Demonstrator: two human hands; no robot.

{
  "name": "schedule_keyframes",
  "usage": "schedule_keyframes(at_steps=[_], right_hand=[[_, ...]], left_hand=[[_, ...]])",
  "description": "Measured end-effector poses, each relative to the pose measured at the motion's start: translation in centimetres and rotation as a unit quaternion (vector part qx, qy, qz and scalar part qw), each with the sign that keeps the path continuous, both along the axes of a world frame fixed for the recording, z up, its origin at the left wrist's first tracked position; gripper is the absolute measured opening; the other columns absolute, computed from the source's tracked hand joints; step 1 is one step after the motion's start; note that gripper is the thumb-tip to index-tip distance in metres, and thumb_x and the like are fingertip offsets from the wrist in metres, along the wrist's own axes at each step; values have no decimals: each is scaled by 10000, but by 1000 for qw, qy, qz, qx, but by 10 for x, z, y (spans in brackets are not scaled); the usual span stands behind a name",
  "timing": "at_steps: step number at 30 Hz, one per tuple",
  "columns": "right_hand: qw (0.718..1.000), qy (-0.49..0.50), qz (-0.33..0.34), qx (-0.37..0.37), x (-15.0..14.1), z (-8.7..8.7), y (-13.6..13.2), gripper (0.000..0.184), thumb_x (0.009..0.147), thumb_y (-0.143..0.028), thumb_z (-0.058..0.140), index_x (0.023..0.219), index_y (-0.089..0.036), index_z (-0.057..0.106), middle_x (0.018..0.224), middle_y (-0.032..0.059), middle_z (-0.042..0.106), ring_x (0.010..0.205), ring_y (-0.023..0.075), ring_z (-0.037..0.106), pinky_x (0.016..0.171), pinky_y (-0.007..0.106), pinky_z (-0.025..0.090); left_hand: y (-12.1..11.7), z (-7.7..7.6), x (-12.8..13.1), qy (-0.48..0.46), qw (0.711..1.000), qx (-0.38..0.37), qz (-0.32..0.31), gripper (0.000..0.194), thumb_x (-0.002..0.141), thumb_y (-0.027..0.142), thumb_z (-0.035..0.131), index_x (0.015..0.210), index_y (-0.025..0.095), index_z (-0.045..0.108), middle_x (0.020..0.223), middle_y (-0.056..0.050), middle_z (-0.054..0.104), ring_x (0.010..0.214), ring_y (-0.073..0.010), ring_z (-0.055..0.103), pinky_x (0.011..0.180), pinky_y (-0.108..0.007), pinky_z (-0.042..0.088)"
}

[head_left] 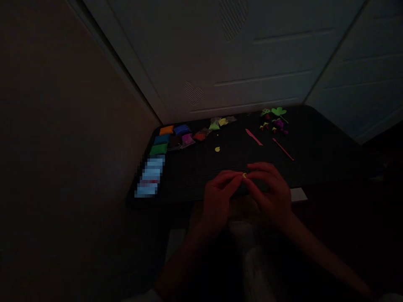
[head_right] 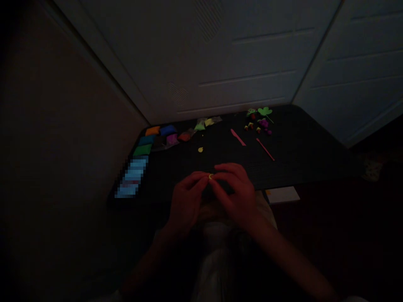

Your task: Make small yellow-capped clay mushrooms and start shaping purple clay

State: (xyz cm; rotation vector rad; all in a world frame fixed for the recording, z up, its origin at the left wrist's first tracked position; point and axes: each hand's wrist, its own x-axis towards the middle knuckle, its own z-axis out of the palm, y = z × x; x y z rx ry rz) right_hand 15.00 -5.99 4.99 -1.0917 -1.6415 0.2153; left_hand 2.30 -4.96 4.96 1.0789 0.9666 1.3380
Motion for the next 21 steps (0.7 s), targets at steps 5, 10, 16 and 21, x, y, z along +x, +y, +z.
schedule_keyframes(at_steps=[5,10,16,21], right_hand=[[1000,-10,10,-3,1,-1,0,133,770,-180,611,893,-231,623,977,46,615,931,192,573,815,382,469],[1000,-9,13,-5,1,-1,1,124,772,-168,612,884,-221,620,979,48,613,936,183,570,826,377,464],[999,24,7,-21,0,-1,0,122,773,-165,613,874,-234,619,986,36,615,941,179,572,834,381,461],[997,53,15,-44,0,-1,-2,125,778,-168,611,878,-239,635,986,31,611,942,170,570,844,364,459]], left_hand=[[1,-1,-2,-4,1000,0,-7,75,730,225,631,757,212,701,802,1,650,794,-134,579,759,-251,424],[2,-3,-3,1,1000,6,-17,78,743,223,625,771,217,698,814,10,652,803,-124,580,759,-239,424],[3,-5,-9,39,998,41,-39,120,732,212,641,835,235,698,874,2,648,839,-132,587,757,-245,444],[4,-3,-12,92,993,69,-31,138,723,216,656,849,252,698,890,1,648,841,-137,594,770,-260,458]])
